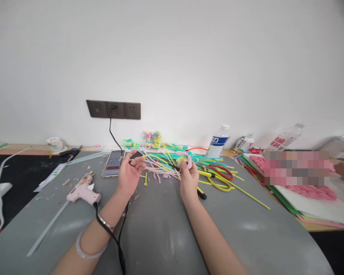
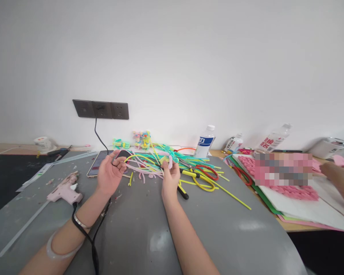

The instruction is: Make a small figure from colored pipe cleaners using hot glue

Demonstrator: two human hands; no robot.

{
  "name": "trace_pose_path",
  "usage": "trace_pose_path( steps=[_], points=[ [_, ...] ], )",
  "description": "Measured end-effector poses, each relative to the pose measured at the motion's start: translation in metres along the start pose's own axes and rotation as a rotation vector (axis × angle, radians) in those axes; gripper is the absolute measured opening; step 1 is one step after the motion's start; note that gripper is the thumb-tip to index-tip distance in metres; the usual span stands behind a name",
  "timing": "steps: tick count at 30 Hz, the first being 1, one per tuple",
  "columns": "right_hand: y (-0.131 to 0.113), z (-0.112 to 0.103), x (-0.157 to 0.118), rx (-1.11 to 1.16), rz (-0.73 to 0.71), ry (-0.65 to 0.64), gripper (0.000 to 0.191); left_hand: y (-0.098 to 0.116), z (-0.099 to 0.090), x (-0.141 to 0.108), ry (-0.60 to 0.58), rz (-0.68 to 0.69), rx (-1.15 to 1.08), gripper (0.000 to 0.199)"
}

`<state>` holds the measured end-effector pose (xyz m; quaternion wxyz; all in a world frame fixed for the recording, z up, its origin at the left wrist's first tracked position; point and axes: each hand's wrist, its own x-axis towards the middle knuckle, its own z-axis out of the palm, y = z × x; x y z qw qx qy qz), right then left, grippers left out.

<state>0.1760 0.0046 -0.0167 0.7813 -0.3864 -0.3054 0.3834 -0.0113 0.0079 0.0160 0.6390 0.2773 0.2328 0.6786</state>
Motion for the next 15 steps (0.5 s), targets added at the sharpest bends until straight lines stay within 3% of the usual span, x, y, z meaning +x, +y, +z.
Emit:
trace_pose_path(
  steps=[4,8,11,15],
  points=[
    [0.003,0.004,-0.003,0.024,0.115,-0.116,0.038,0.000,0.003,0.000,-0.015,0.018,0.064,0.033],
    [0.004,0.007,-0.006,0.024,0.205,-0.234,0.038,-0.012,0.001,0.000,-0.090,0.019,0.357,0.028],
    [0.005,0.008,-0.008,-0.002,0.224,-0.310,0.035,-0.022,-0.003,-0.002,-0.222,-0.052,0.548,0.037],
    [0.008,0.008,-0.012,-0.050,0.210,-0.416,0.030,-0.029,-0.004,-0.004,-0.372,-0.090,0.618,0.040]
  ],
)
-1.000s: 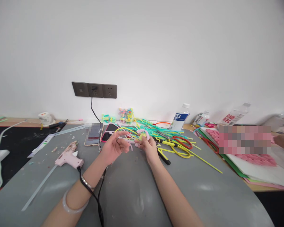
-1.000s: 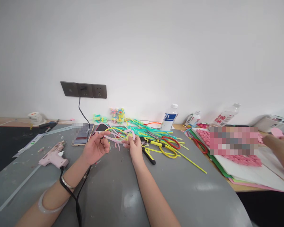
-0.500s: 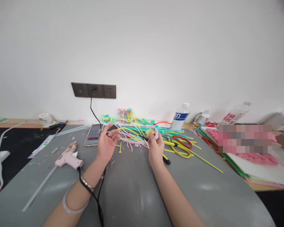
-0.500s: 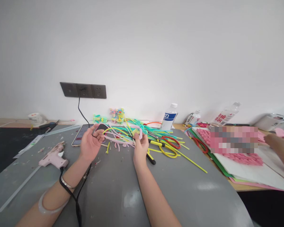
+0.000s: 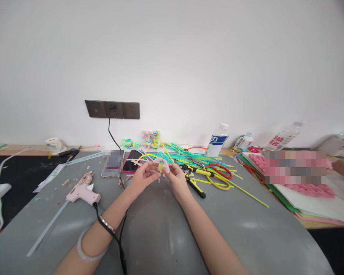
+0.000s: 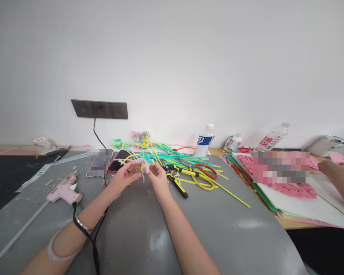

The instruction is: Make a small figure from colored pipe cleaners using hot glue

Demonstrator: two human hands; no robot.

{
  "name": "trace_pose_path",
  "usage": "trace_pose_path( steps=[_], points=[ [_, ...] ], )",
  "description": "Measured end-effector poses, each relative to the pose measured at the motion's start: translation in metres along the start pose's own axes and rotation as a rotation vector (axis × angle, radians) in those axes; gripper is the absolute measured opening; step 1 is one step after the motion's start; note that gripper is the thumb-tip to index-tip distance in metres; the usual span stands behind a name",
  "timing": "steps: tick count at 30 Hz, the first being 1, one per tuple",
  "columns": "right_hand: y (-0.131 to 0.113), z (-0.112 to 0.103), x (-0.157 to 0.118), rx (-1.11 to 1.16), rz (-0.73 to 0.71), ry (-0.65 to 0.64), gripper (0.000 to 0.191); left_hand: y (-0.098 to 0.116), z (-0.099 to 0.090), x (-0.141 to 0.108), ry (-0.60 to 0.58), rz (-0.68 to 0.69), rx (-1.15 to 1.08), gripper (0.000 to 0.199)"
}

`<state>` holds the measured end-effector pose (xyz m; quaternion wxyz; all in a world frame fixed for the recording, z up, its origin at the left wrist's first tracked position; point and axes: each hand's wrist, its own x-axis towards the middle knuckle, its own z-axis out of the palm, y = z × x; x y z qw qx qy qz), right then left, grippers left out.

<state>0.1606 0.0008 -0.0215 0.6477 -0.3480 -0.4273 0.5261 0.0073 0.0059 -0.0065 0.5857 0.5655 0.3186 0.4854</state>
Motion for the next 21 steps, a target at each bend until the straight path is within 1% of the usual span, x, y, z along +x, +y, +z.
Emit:
trace_pose_path(
  steps=[3,7,11,17,21],
  points=[
    [0.0025,0.0021,-0.0020,-0.031,-0.012,-0.062,0.027,0.0005,0.0002,0.0002,-0.024,0.019,0.059,0.034],
    [0.0002,0.0041,-0.0047,-0.053,-0.022,-0.121,0.025,0.0031,-0.0012,0.0001,0.028,0.030,0.128,0.030],
    [-0.0038,0.0042,-0.0058,-0.074,-0.032,-0.142,0.022,0.0032,-0.0022,-0.0002,0.062,-0.003,0.088,0.034],
    [-0.0038,0.0050,-0.0054,-0.062,-0.026,-0.122,0.031,0.0036,-0.0011,-0.0017,-0.011,-0.040,0.029,0.034],
    [-0.0045,0.0059,-0.0053,-0.063,-0.020,-0.117,0.032,0.0032,-0.0015,-0.0023,-0.038,-0.048,0.027,0.033]
  ],
)
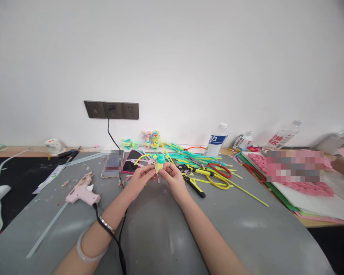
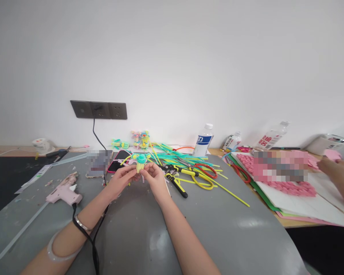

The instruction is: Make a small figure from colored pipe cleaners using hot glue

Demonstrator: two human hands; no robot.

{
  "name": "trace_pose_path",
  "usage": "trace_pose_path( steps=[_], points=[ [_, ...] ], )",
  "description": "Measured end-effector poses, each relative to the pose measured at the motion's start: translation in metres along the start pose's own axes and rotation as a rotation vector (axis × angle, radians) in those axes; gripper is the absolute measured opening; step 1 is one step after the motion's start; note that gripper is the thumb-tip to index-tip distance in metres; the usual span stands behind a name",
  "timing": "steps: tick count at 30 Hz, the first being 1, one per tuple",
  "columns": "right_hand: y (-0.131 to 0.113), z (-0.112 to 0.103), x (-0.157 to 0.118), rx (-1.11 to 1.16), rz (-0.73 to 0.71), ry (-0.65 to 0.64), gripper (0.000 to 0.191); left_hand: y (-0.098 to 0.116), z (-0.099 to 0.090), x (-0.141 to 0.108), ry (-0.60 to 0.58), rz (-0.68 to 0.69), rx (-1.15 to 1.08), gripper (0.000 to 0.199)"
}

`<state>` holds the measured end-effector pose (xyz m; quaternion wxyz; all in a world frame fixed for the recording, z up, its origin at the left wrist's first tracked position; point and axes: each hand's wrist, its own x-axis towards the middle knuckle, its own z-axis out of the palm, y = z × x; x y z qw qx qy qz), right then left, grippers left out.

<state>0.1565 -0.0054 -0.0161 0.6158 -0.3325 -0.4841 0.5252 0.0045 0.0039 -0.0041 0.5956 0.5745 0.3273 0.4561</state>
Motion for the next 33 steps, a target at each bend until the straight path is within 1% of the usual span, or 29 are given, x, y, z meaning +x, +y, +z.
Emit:
trace_pose_path(
  steps=[8,12,15,19,24,28,33],
  points=[
    [-0.0023,-0.0002,-0.0009,-0.036,0.002,0.007,0.032,0.0054,0.0018,-0.0016,-0.001,-0.037,0.073,0.038],
    [-0.0031,0.0001,-0.0016,-0.052,0.011,-0.002,0.028,0.0043,0.0009,-0.0014,0.060,-0.019,0.130,0.040],
    [-0.0022,0.0001,-0.0016,-0.041,0.022,0.009,0.028,-0.0003,-0.0010,0.0002,0.092,-0.011,0.107,0.042],
    [-0.0005,-0.0015,-0.0007,-0.002,0.025,0.062,0.033,-0.0025,-0.0014,0.0008,0.061,-0.027,0.054,0.043],
    [0.0002,-0.0040,0.0010,0.046,0.056,0.111,0.034,0.0004,-0.0003,-0.0007,0.048,0.000,0.092,0.039],
    [0.0007,-0.0040,0.0018,0.059,0.088,0.109,0.037,0.0015,0.0006,-0.0006,0.034,0.014,0.150,0.038],
    [0.0004,-0.0031,0.0018,0.048,0.110,0.077,0.034,0.0039,0.0025,-0.0010,0.004,0.017,0.174,0.038]
  ],
)
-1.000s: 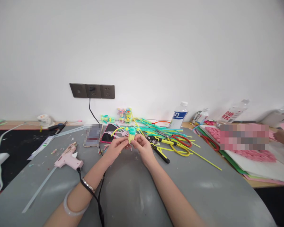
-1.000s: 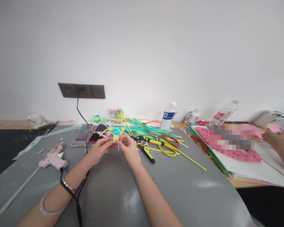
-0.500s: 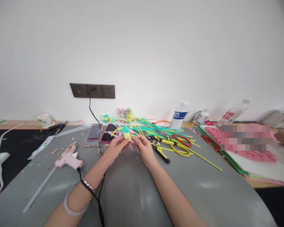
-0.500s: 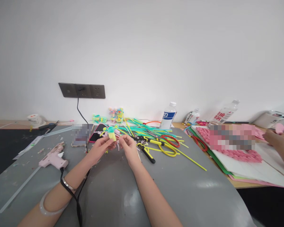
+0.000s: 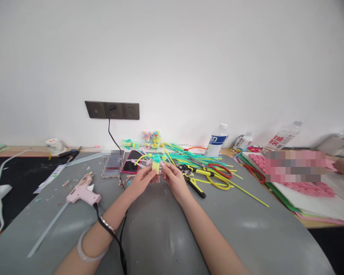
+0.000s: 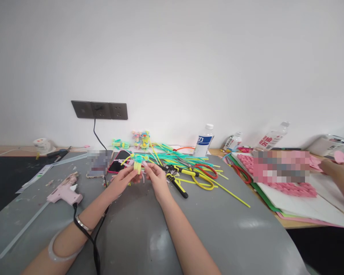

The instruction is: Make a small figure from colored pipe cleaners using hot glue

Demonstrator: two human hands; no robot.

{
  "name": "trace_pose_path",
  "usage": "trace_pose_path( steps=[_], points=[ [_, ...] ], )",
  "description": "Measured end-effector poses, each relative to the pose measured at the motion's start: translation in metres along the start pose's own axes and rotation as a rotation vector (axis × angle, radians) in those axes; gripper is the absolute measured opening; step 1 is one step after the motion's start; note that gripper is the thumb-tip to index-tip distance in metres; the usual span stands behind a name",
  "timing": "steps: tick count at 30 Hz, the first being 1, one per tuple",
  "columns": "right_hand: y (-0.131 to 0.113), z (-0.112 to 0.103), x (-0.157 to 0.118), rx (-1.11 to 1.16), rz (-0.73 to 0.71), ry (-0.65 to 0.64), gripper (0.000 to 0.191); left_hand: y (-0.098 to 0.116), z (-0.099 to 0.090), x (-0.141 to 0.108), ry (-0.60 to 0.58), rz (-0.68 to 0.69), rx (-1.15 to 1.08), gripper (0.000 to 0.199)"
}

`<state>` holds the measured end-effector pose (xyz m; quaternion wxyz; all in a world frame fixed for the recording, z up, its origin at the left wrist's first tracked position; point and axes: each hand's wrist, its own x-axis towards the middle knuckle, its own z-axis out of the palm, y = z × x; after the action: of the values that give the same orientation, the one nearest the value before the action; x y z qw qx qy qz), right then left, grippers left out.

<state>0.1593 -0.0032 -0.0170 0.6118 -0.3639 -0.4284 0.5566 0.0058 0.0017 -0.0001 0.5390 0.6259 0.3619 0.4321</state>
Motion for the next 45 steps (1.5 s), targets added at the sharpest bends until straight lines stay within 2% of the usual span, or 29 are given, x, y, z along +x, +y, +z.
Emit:
trace_pose_path(
  steps=[14,21,30,33,36,41,45],
  points=[
    [-0.002,0.000,0.000,0.010,-0.013,0.009,0.033,0.003,0.000,-0.001,0.005,0.004,0.035,0.035],
    [-0.003,0.001,-0.001,0.064,0.091,-0.055,0.043,0.000,-0.002,0.001,0.046,0.028,0.042,0.035],
    [-0.006,0.000,-0.001,0.119,0.162,-0.089,0.034,0.005,0.000,-0.001,0.023,0.038,0.084,0.039],
    [-0.009,-0.001,0.000,0.152,0.127,-0.050,0.035,0.003,-0.001,0.000,0.059,0.045,0.084,0.037],
    [-0.010,-0.005,0.002,0.202,0.033,0.050,0.038,0.000,-0.003,0.002,0.083,0.062,0.065,0.036],
    [-0.007,-0.024,0.011,0.243,-0.132,0.255,0.042,-0.002,-0.005,0.003,0.156,0.048,-0.004,0.035],
    [-0.005,-0.037,0.016,0.174,-0.194,0.314,0.048,-0.002,-0.006,0.002,0.238,0.090,-0.154,0.033]
  ],
)
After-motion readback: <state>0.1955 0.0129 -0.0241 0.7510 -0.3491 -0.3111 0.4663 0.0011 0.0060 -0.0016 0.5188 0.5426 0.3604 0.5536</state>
